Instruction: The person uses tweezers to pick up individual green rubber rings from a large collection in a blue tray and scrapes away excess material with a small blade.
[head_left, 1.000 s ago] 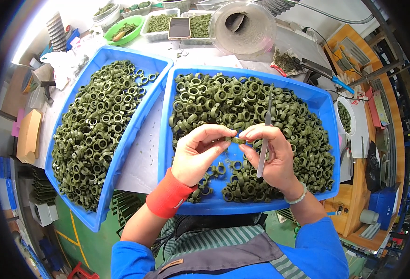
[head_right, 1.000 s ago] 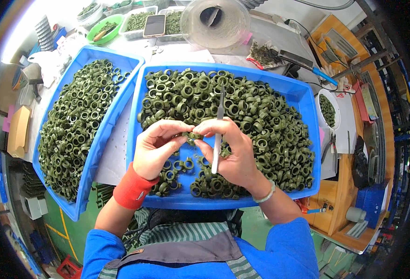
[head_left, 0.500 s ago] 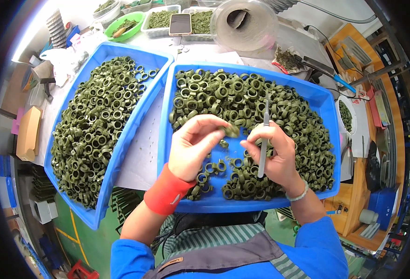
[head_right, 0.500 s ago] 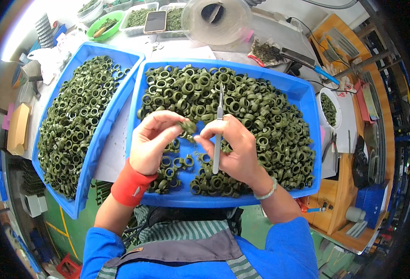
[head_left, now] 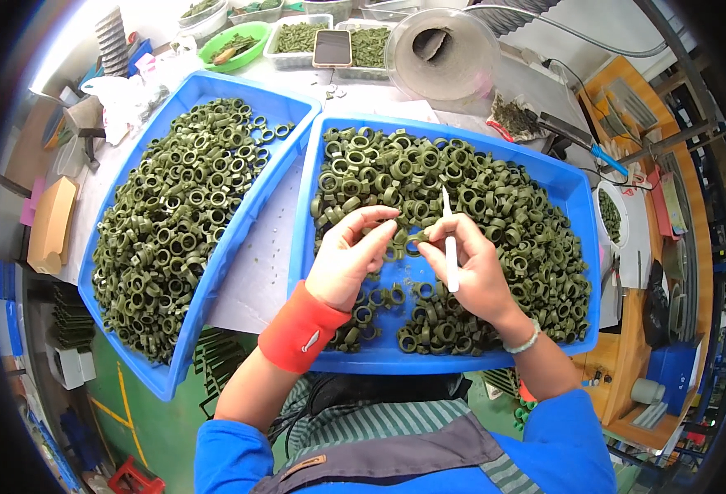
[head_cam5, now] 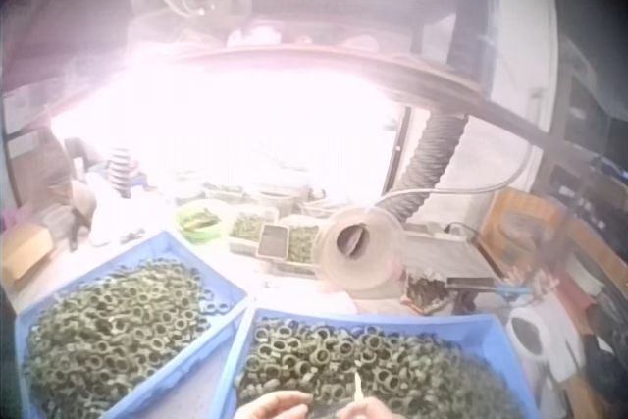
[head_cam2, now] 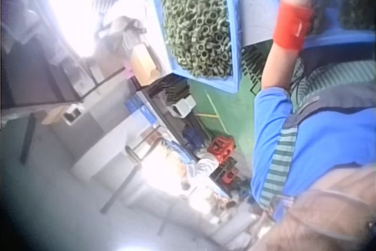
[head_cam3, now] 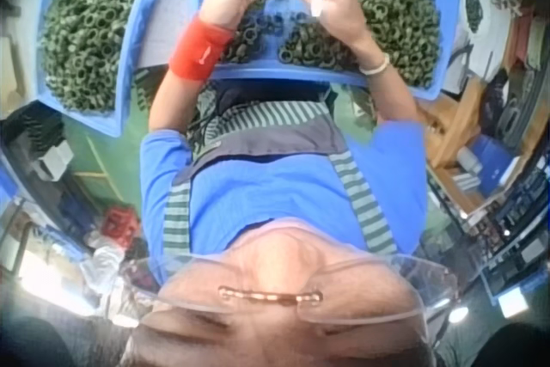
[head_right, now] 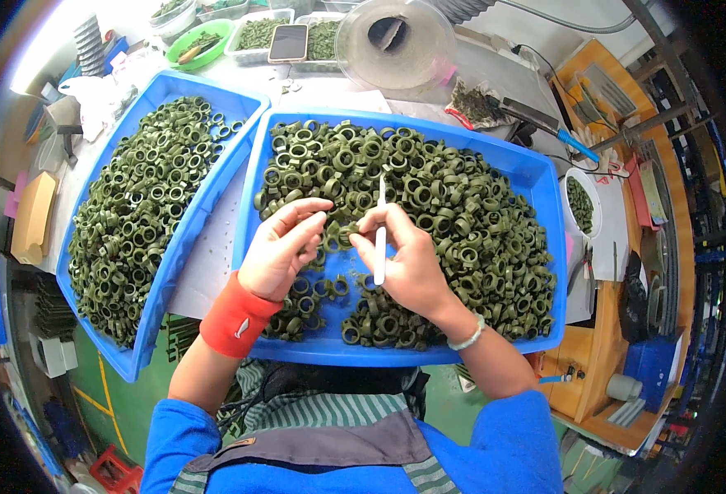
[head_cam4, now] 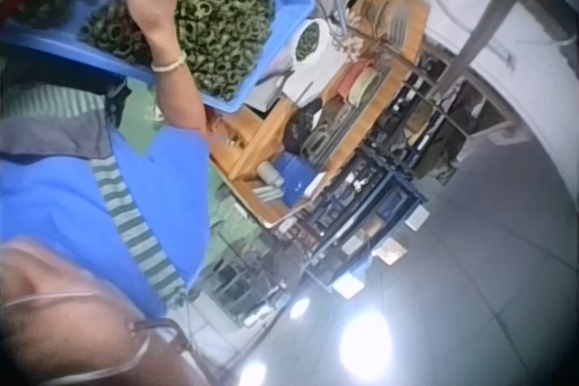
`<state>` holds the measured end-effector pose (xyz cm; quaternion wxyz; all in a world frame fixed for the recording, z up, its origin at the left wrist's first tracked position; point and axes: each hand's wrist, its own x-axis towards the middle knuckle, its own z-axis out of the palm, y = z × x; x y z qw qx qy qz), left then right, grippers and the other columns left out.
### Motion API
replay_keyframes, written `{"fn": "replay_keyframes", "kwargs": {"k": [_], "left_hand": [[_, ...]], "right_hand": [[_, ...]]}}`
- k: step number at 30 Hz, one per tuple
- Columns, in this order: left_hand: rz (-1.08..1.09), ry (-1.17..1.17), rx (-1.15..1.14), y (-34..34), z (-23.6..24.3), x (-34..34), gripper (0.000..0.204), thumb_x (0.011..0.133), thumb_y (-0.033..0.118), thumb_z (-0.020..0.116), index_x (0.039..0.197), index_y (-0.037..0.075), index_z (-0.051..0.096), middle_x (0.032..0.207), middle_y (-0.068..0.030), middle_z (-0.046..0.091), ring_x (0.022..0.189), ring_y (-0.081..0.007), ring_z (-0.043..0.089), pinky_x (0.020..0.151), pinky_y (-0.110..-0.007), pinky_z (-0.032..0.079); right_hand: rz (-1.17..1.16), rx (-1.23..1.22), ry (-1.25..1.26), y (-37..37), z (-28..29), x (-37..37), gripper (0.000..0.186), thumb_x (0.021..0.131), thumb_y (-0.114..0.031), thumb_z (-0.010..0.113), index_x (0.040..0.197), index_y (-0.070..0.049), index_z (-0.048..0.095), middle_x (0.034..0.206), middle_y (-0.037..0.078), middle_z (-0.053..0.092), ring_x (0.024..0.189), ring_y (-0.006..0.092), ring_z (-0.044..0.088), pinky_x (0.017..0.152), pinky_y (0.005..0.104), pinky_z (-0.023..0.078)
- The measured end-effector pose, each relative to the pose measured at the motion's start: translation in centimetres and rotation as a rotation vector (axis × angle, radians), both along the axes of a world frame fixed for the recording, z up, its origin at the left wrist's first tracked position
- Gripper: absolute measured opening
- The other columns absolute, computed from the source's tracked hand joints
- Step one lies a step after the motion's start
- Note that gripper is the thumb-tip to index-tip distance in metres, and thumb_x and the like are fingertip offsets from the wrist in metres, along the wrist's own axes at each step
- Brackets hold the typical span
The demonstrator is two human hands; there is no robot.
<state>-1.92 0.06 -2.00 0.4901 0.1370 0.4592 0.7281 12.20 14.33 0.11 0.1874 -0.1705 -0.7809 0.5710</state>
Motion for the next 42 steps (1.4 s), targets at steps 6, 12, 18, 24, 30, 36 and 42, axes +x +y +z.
{"fn": "replay_keyframes", "kwargs": {"k": [6,12,18,24,30,36,42], "left_hand": [[-0.1,-0.025,-0.029,0.2,1.2,0.6,0.027,0.095,0.013,0.065,0.122,0.005,0.062,0.097,0.0021,0.063,0.085,-0.0049,0.059,0.074,-0.021,0.049],[-0.003,0.048,0.041,0.3,2.0,1.0,0.021,0.093,0.01,0.067,0.113,0.004,0.064,0.093,-0.0003,0.063,0.08,-0.0056,0.057,0.069,-0.021,0.046],[-0.001,0.124,0.094,0.3,1.8,0.9,0.022,0.092,0.006,0.067,0.113,0.003,0.063,0.097,-0.0011,0.063,0.082,-0.0074,0.058,0.072,-0.022,0.047],[-0.001,0.15,0.106,0.2,1.7,0.9,0.023,0.091,0.005,0.068,0.114,0.003,0.062,0.099,-0.0012,0.063,0.084,-0.0076,0.059,0.073,-0.023,0.047],[-0.053,0.342,0.091,0.2,2.4,1.6,0.022,0.091,0.005,0.068,0.112,0.003,0.061,0.103,-0.0012,0.063,0.085,-0.0072,0.059,0.073,-0.022,0.048],[-0.009,0.392,0.098,0.5,2.2,1.7,0.019,0.093,0.004,0.065,0.111,0.003,0.059,0.102,-0.0025,0.063,0.089,-0.0083,0.061,0.075,-0.023,0.05],[0.011,0.325,0.112,0.4,1.5,1.3,0.019,0.093,0.003,0.064,0.112,0.002,0.059,0.103,-0.0043,0.063,0.092,-0.0119,0.064,0.076,-0.025,0.051]], "right_hand": [[-0.003,-0.179,0.061,-0.1,1.5,0.6,0.021,0.09,-0.005,0.07,0.106,-0.004,0.055,0.089,0.0,0.06,0.077,0.0052,0.059,0.068,0.0219,0.05],[-0.017,0.234,0.196,0.0,1.2,0.7,0.027,0.085,0.001,0.071,0.106,-0.003,0.054,0.099,0.011,0.068,0.084,0.018,0.068,0.073,0.0298,0.055],[-0.044,0.292,0.296,0.3,1.0,0.6,0.031,0.084,0.003,0.071,0.107,-0.004,0.053,0.105,0.012,0.068,0.088,0.0198,0.069,0.075,0.0312,0.055],[-0.037,0.31,0.302,0.3,1.1,0.5,0.031,0.084,0.005,0.071,0.106,-0.004,0.052,0.106,0.012,0.068,0.087,0.0196,0.069,0.075,0.0312,0.056],[-0.068,0.135,0.256,-0.4,0.9,0.3,0.023,0.089,0.005,0.064,0.106,-0.002,0.051,0.102,0.01,0.066,0.084,0.0156,0.067,0.074,0.0299,0.055],[0.125,-0.182,0.251,-0.4,1.1,0.6,0.033,0.09,0.012,0.046,0.119,-0.002,0.041,0.119,0.013,0.056,0.103,0.0164,0.061,0.095,0.0313,0.049],[0.069,-0.054,0.249,-0.4,1.0,0.4,0.031,0.092,0.009,0.053,0.119,-0.002,0.043,0.118,0.012,0.056,0.104,0.0151,0.061,0.095,0.0309,0.05]]}}
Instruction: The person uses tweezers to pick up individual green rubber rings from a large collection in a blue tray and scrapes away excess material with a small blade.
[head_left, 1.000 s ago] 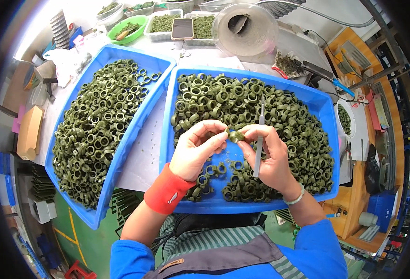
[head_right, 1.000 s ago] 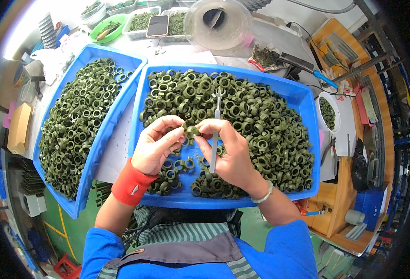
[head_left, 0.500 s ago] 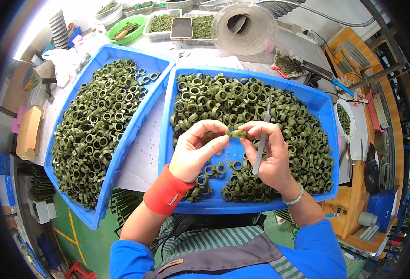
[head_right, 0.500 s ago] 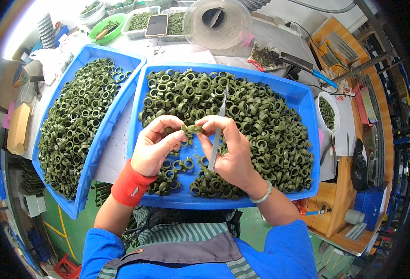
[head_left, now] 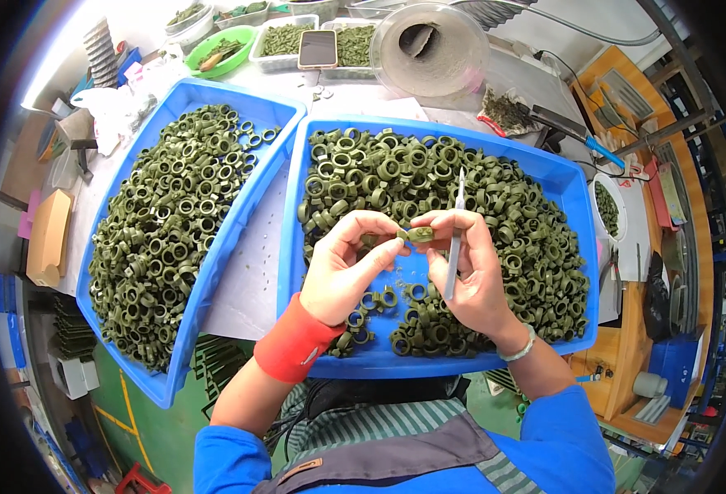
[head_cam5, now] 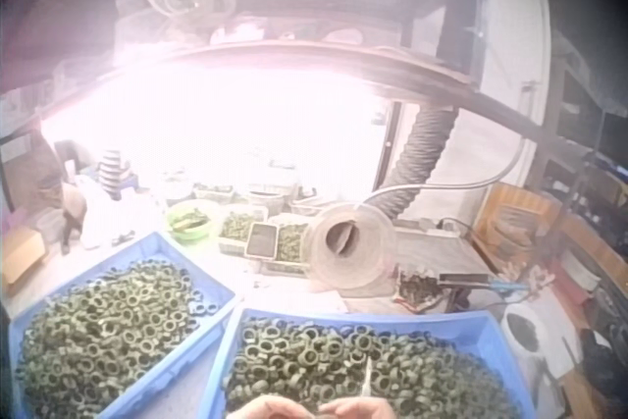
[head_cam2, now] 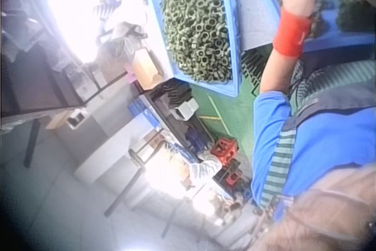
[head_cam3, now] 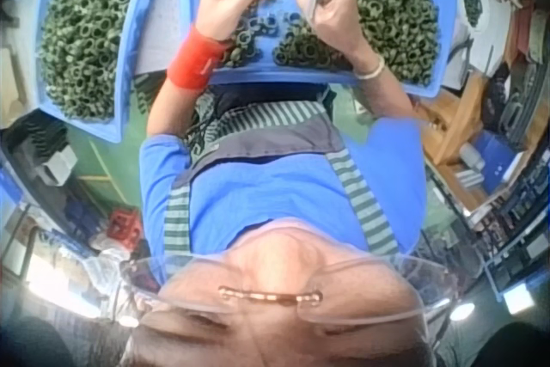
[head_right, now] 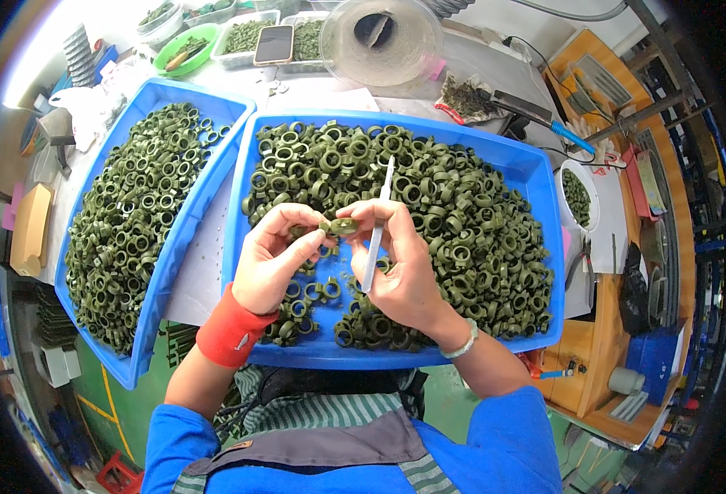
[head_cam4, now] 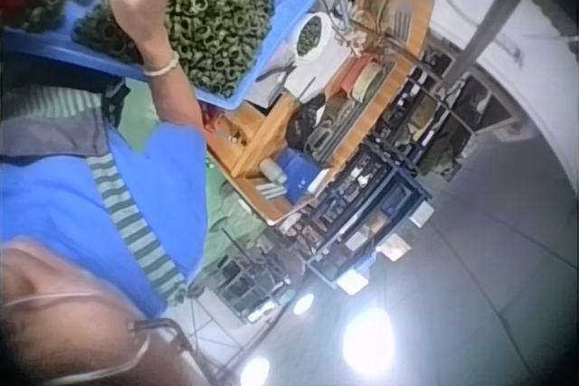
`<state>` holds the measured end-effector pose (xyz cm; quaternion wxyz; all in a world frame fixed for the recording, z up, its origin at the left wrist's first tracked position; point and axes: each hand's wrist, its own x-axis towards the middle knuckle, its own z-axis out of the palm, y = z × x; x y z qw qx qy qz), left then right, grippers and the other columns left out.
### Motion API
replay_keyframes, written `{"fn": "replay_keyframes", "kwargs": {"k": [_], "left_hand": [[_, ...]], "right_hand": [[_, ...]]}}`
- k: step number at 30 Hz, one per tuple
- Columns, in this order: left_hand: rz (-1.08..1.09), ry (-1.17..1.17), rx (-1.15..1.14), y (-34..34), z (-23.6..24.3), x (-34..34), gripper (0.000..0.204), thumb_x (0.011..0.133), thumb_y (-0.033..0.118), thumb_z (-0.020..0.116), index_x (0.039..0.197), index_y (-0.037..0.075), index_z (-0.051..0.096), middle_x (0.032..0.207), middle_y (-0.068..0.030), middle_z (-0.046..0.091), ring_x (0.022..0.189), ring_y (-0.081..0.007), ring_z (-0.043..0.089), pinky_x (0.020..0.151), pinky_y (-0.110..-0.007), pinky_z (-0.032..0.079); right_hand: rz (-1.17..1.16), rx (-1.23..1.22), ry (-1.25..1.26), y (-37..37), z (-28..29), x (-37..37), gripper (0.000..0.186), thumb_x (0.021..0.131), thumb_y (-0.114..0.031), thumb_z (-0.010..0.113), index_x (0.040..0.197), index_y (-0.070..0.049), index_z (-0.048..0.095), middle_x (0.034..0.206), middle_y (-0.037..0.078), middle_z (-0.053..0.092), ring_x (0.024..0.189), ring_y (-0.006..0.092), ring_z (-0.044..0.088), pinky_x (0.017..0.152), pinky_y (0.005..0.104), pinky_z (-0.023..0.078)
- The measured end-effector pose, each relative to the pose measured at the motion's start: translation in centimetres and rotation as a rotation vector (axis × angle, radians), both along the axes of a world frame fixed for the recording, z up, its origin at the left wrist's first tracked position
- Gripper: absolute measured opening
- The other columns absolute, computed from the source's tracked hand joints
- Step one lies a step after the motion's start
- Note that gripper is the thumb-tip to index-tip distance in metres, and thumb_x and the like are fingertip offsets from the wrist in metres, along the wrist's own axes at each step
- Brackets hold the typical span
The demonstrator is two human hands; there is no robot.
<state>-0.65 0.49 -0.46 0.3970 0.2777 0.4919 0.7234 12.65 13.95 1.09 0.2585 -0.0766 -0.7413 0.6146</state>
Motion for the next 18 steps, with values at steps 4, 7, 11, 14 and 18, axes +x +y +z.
{"fn": "replay_keyframes", "kwargs": {"k": [4,7,11,14,18], "left_hand": [[-0.008,-0.112,-0.001,0.0,-0.2,-0.1,0.02,0.094,0.004,0.063,0.113,0.001,0.059,0.103,-0.005,0.063,0.091,-0.0127,0.066,0.075,-0.025,0.051],[-0.013,-0.113,0.002,0.0,-0.1,-0.1,0.02,0.096,0.007,0.062,0.116,0.003,0.06,0.103,-0.0038,0.065,0.089,-0.0109,0.063,0.074,-0.023,0.048],[-0.026,-0.117,-0.056,-0.1,-0.1,-0.3,0.022,0.096,0.008,0.062,0.116,0.003,0.061,0.102,-0.0031,0.065,0.087,-0.0095,0.061,0.074,-0.023,0.048],[-0.04,-0.234,-0.072,-0.2,0.1,-0.3,0.022,0.096,0.01,0.063,0.116,0.002,0.061,0.101,-0.0022,0.066,0.086,-0.0082,0.061,0.072,-0.022,0.047],[-0.026,-0.196,-0.132,-0.2,0.1,-0.3,0.021,0.095,0.012,0.065,0.114,0.002,0.065,0.091,0.0002,0.065,0.078,-0.0058,0.058,0.066,-0.02,0.044]], "right_hand": [[-0.045,-0.022,0.018,-0.1,-0.3,0.1,0.027,0.094,0.005,0.057,0.118,-0.001,0.046,0.114,0.01,0.059,0.101,0.0136,0.062,0.091,0.0285,0.052],[-0.076,-0.052,0.011,-0.2,-0.2,0.1,0.024,0.095,0.002,0.06,0.116,0.0,0.048,0.109,0.009,0.061,0.098,0.0124,0.064,0.086,0.0265,0.053],[-0.038,-0.132,-0.087,-0.3,0.7,0.4,0.018,0.097,-0.004,0.059,0.114,0.0,0.053,0.101,0.007,0.064,0.095,0.0125,0.065,0.082,0.0257,0.054],[-0.081,-0.022,-0.128,0.7,1.6,0.6,0.022,0.103,-0.014,0.052,0.118,0.0,0.058,0.096,0.006,0.064,0.09,0.0123,0.064,0.077,0.0253,0.052],[-0.159,0.125,-0.029,2.7,2.8,0.8,0.036,0.107,-0.026,0.042,0.126,0.0,0.059,0.098,0.007,0.062,0.089,0.0116,0.058,0.079,0.0258,0.048]]}}
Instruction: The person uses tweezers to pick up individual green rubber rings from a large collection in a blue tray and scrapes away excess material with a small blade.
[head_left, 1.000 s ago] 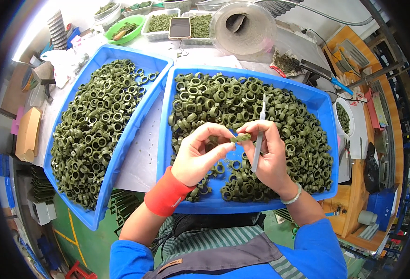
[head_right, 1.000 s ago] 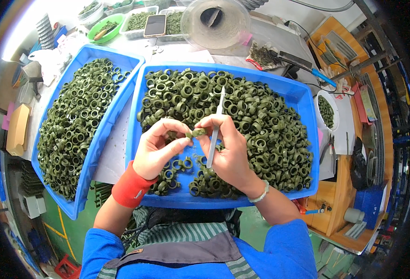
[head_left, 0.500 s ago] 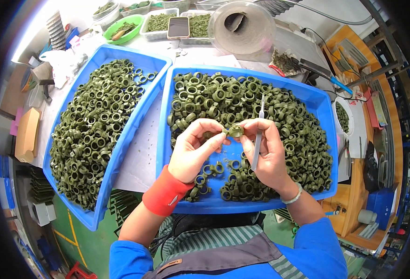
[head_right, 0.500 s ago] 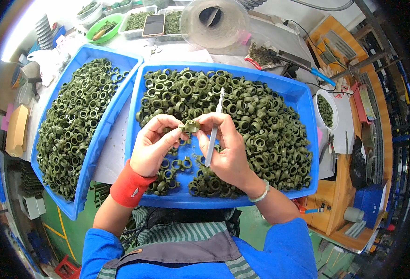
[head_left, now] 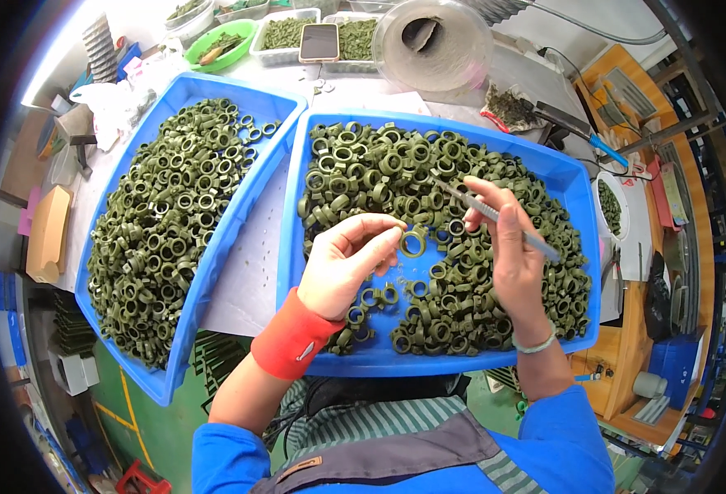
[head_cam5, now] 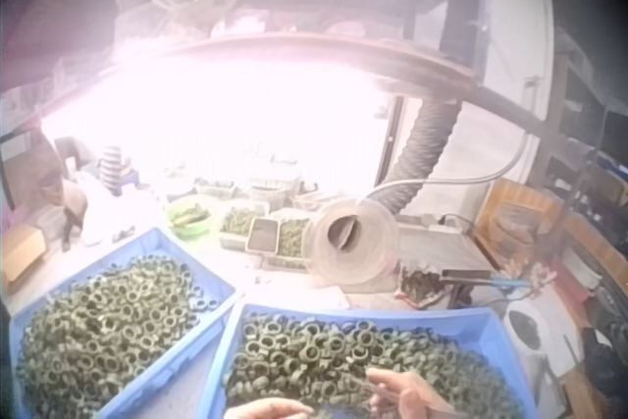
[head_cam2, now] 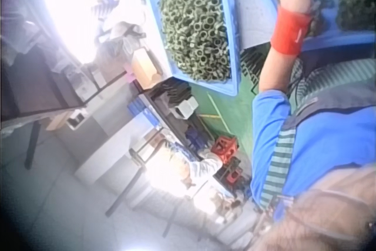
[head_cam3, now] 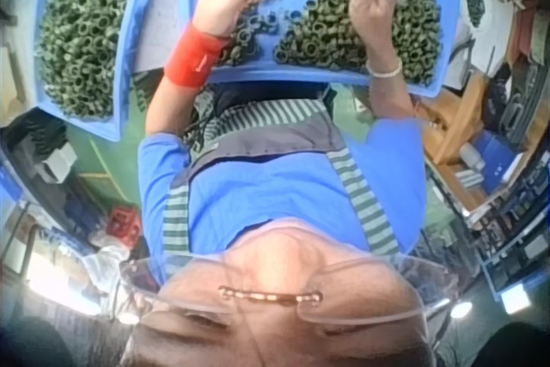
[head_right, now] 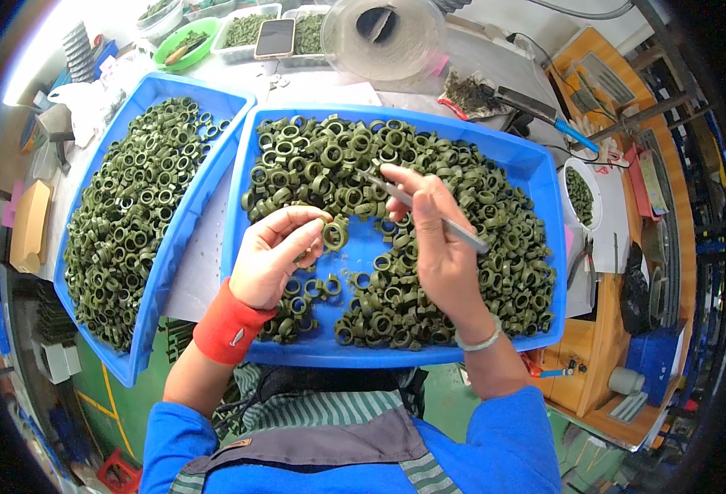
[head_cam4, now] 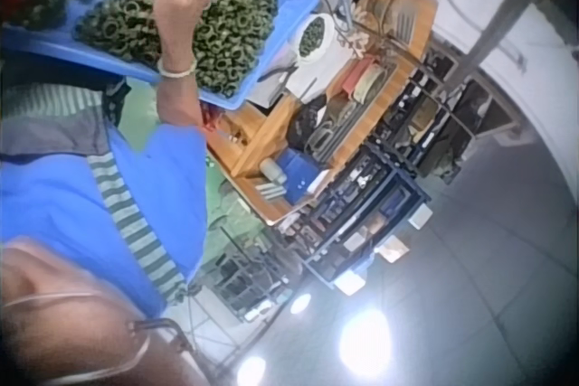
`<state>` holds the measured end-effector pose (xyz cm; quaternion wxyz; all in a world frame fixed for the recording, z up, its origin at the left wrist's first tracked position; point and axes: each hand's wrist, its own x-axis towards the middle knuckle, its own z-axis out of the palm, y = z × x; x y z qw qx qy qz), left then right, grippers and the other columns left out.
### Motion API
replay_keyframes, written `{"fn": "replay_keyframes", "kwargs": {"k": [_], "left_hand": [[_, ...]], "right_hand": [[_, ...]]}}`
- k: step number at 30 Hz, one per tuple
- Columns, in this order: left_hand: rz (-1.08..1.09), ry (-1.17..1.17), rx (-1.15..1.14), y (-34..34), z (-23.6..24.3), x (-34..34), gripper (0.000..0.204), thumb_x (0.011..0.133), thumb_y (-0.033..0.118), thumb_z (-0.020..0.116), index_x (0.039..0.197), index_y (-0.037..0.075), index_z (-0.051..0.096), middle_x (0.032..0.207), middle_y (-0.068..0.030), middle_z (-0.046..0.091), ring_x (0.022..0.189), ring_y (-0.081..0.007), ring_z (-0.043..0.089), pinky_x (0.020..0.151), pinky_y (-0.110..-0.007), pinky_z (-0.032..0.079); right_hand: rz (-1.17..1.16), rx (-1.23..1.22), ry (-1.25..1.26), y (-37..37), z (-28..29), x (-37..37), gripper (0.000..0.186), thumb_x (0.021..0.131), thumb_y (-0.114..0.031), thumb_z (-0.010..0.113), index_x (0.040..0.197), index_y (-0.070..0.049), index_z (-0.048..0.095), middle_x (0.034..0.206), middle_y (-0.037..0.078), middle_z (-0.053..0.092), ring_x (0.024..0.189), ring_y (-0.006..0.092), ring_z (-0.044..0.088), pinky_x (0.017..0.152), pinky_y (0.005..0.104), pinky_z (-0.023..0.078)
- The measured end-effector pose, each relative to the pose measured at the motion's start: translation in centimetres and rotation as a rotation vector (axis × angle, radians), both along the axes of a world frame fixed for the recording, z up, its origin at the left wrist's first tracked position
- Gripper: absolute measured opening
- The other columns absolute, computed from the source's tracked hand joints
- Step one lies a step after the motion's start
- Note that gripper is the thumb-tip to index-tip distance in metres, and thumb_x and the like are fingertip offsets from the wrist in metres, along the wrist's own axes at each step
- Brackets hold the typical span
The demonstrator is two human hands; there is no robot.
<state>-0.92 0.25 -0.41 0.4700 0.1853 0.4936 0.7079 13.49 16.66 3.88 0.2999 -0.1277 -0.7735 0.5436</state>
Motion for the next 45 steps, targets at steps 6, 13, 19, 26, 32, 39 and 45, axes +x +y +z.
{"fn": "replay_keyframes", "kwargs": {"k": [6,13,19,26,32,39,45], "left_hand": [[0.002,0.187,-0.074,0.2,0.8,0.4,0.019,0.094,0.011,0.067,0.111,0.003,0.07,0.082,0.0039,0.063,0.07,-0.0022,0.053,0.061,-0.017,0.041],[-0.008,0.25,-0.099,0.1,0.9,0.3,0.02,0.093,0.01,0.067,0.11,0.003,0.071,0.082,0.005,0.062,0.069,-0.0008,0.05,0.06,-0.016,0.038],[-0.09,0.28,-0.125,0.0,0.2,0.0,0.02,0.093,0.009,0.066,0.11,0.001,0.071,0.086,0.0048,0.064,0.071,-0.0008,0.051,0.063,-0.017,0.04],[-0.136,0.255,-0.08,-0.1,0.2,0.2,0.019,0.092,0.008,0.066,0.109,0.0,0.071,0.093,0.0023,0.068,0.076,-0.002,0.053,0.068,-0.018,0.043],[-0.01,0.349,-0.057,0.0,0.2,0.4,0.018,0.093,0.006,0.066,0.108,0.0,0.071,0.089,0.0031,0.066,0.073,-0.0014,0.052,0.065,-0.018,0.042],[0.112,0.254,-0.077,0.0,0.5,0.4,0.017,0.092,0.008,0.068,0.107,0.001,0.071,0.084,0.0022,0.065,0.072,-0.0025,0.053,0.064,-0.019,0.042],[0.124,0.148,-0.043,0.1,0.7,0.3,0.018,0.094,0.008,0.066,0.111,0.002,0.068,0.085,0.0003,0.065,0.071,-0.004,0.056,0.062,-0.018,0.043]], "right_hand": [[0.201,-0.229,0.077,1.6,-0.6,0.9,0.019,0.103,-0.015,0.052,0.105,0.002,0.061,0.097,0.005,0.062,0.086,0.0105,0.059,0.077,0.026,0.049],[0.214,-0.284,-0.053,0.5,0.6,1.0,0.022,0.104,-0.014,0.048,0.11,0.003,0.061,0.101,0.005,0.059,0.086,0.0106,0.059,0.078,0.0261,0.049],[0.279,-0.145,-0.103,1.0,0.7,1.4,0.024,0.105,-0.014,0.046,0.105,0.004,0.061,0.097,0.006,0.059,0.082,0.0115,0.059,0.075,0.0254,0.049],[0.345,-0.099,-0.088,0.8,0.3,0.9,0.022,0.105,-0.012,0.046,0.1,0.003,0.06,0.092,0.005,0.061,0.079,0.0124,0.059,0.072,0.0258,0.049],[0.299,-0.047,-0.059,0.6,0.2,0.9,0.02,0.103,-0.009,0.049,0.099,0.004,0.063,0.091,0.008,0.064,0.079,0.014,0.064,0.07,0.0275,0.053],[0.284,-0.019,-0.03,-0.4,-0.6,1.0,0.015,0.1,-0.007,0.055,0.099,0.004,0.065,0.092,0.011,0.069,0.084,0.0166,0.069,0.074,0.0286,0.055],[0.159,-0.303,0.185,-1.2,-1.2,0.1,0.025,0.106,-0.013,0.042,0.116,0.003,0.058,0.103,0.015,0.069,0.09,0.0189,0.068,0.083,0.032,0.056]]}}
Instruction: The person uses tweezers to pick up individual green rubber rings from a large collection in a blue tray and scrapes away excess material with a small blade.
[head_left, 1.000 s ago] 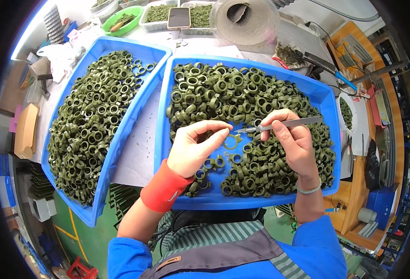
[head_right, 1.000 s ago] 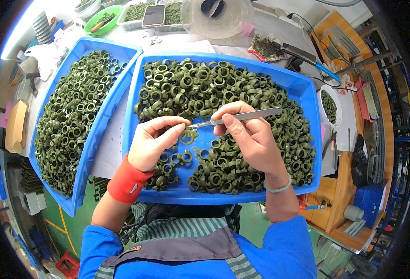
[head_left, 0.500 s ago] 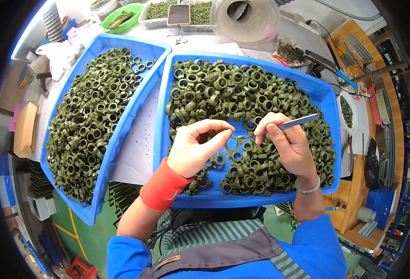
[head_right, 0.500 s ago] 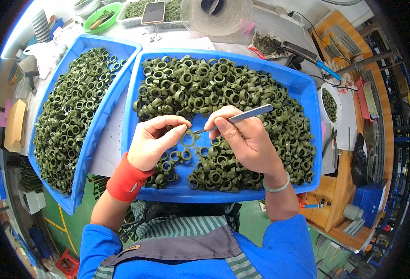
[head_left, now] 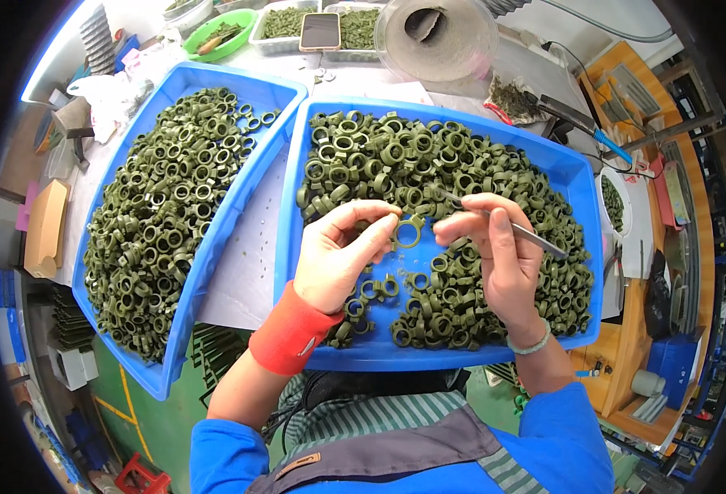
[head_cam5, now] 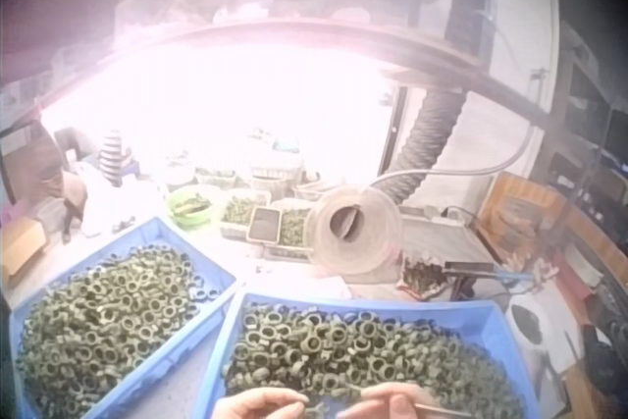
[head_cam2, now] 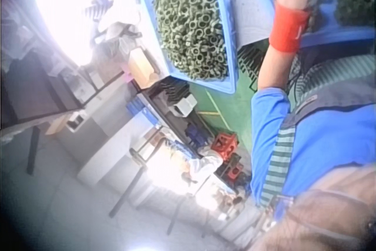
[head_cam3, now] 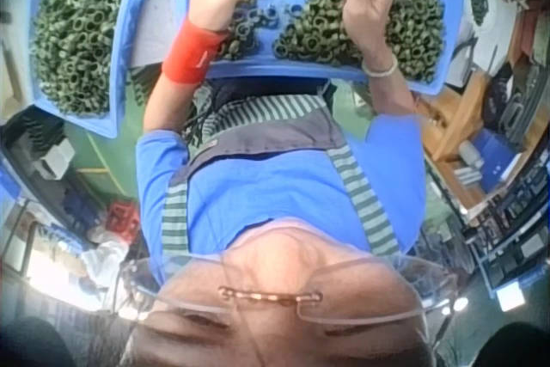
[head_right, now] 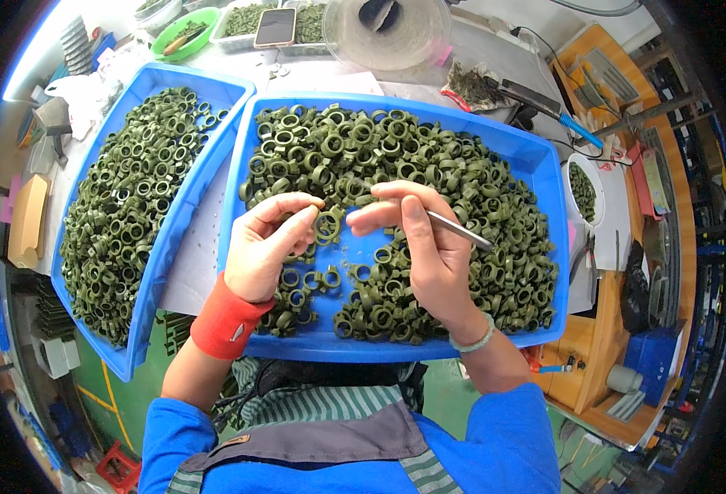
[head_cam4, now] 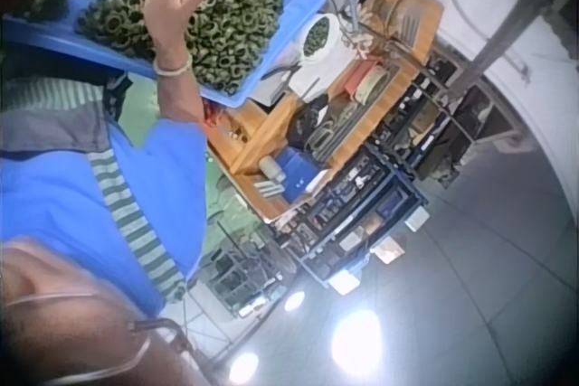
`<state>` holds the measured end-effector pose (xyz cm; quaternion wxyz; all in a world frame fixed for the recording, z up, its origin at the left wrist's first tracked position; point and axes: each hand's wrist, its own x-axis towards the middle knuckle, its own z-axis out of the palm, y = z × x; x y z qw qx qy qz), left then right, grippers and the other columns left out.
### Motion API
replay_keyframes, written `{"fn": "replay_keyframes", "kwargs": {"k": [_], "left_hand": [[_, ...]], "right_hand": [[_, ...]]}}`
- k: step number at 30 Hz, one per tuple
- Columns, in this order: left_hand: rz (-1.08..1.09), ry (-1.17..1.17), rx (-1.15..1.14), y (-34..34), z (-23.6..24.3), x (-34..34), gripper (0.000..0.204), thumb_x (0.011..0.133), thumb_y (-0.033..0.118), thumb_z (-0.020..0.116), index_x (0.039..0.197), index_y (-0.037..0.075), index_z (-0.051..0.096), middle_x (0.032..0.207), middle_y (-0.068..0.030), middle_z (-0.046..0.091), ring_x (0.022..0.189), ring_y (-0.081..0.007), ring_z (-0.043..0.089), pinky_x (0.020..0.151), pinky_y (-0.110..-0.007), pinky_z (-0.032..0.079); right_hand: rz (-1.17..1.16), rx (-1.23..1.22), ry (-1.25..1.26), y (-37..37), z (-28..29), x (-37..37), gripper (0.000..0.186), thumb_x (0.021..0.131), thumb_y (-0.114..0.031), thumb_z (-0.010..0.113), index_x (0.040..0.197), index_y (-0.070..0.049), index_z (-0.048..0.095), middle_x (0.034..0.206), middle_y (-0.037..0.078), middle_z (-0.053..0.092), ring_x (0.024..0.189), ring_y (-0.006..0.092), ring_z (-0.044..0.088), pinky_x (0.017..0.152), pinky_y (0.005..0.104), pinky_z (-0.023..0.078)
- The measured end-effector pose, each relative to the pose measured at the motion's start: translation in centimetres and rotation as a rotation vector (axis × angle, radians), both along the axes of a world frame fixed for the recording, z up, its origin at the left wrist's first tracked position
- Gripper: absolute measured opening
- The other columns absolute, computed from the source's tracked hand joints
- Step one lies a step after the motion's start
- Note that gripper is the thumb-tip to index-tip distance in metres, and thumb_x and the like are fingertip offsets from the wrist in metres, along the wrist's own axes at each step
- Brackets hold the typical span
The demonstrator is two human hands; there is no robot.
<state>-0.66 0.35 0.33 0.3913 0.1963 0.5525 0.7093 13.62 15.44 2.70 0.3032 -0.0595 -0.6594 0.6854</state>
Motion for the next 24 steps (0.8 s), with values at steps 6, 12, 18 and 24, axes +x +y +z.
{"fn": "replay_keyframes", "kwargs": {"k": [6,12,18,24], "left_hand": [[-0.053,-0.109,0.123,0.0,-0.9,-0.2,0.02,0.095,0.006,0.064,0.114,0.0,0.064,0.099,-0.0062,0.069,0.085,-0.012,0.066,0.074,-0.024,0.052],[-0.132,-0.107,0.139,0.0,-1.0,-0.2,0.019,0.096,0.007,0.063,0.113,0.001,0.061,0.102,-0.008,0.068,0.09,-0.0147,0.067,0.076,-0.026,0.052],[-0.245,-0.285,0.105,0.0,-0.7,-0.5,0.017,0.098,0.013,0.061,0.113,0.005,0.061,0.1,-0.007,0.068,0.088,-0.0128,0.064,0.072,-0.025,0.049],[-0.244,-0.294,0.127,-0.1,-0.7,-0.4,0.018,0.098,0.012,0.061,0.115,0.005,0.06,0.1,-0.0062,0.068,0.088,-0.0123,0.064,0.072,-0.024,0.049]], "right_hand": [[-0.095,0.222,-0.293,-1.4,-0.6,-0.7,0.026,0.096,-0.005,0.063,0.121,0.002,0.059,0.108,0.01,0.068,0.096,0.0134,0.065,0.087,0.0266,0.052],[-0.067,0.127,-0.249,-1.4,-0.7,-0.9,0.025,0.094,-0.001,0.063,0.118,0.002,0.06,0.105,0.008,0.067,0.098,0.0115,0.065,0.087,0.0253,0.052],[-0.08,0.199,-0.267,-0.9,-0.5,-0.8,0.021,0.095,0.0,0.06,0.116,0.0,0.062,0.103,0.006,0.067,0.096,0.0101,0.064,0.084,0.0237,0.052],[-0.063,0.249,-0.229,-0.8,-0.9,-0.9,0.02,0.096,0.002,0.058,0.115,-0.002,0.062,0.106,0.006,0.068,0.096,0.0095,0.064,0.083,0.0235,0.051]]}}
